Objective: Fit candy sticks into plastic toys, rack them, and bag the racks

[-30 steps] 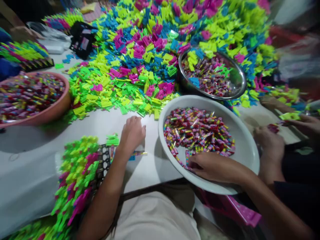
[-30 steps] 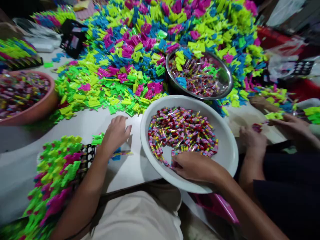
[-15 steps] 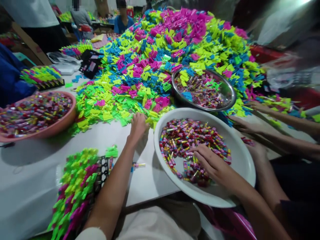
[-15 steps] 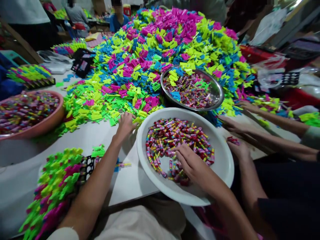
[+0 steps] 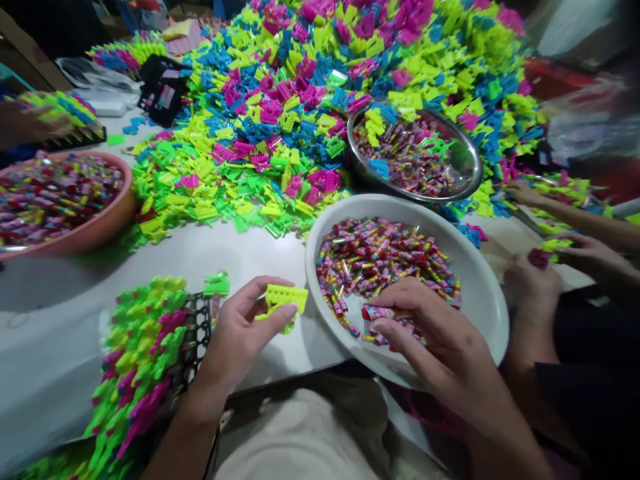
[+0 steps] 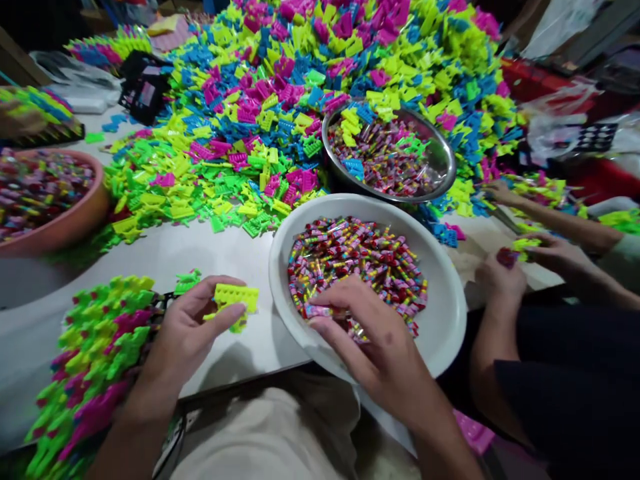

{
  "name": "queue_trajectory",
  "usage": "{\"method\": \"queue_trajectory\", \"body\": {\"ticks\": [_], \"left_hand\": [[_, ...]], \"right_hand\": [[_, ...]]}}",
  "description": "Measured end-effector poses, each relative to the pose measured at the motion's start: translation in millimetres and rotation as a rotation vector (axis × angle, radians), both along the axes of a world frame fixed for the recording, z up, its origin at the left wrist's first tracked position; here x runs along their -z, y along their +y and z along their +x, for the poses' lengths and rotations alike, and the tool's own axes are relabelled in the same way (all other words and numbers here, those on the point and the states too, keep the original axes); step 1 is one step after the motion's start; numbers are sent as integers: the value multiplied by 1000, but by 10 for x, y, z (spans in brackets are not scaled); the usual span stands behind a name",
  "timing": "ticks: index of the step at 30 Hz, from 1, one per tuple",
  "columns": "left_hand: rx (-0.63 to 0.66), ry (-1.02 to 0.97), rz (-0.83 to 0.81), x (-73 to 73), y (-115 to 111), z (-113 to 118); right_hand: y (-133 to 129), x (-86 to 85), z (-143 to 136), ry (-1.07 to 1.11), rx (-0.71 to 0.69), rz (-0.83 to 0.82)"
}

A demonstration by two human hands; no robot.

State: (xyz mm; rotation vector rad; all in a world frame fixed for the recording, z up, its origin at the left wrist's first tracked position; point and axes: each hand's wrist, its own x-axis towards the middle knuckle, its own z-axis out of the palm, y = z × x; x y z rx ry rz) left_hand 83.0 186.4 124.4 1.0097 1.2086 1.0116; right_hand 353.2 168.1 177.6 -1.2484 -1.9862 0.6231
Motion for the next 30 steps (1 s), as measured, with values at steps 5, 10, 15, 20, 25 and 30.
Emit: {"method": "queue_trajectory", "body": {"ticks": [5, 10, 15, 20, 25, 30], "left_hand": [[22, -46, -14, -88, -234, 69], [102, -87, 28, -116, -276, 5], [246, -226, -38, -136, -235, -69], [292, -422, -165, -100, -222, -32], [298, -519, -199, -22, -236, 9], [348, -563, -227, -50, -253, 36]], "right_hand": [[-119, 17, -432, -7, -91, 79], [-84, 74, -521, 99, -52, -125], [-34, 89, -509, 359, -54, -487], [-67, 120, -601, 545, -102, -607], [-136, 218, -641, 598, -112, -491], [-148, 202, -563, 346, -177, -326]]}}
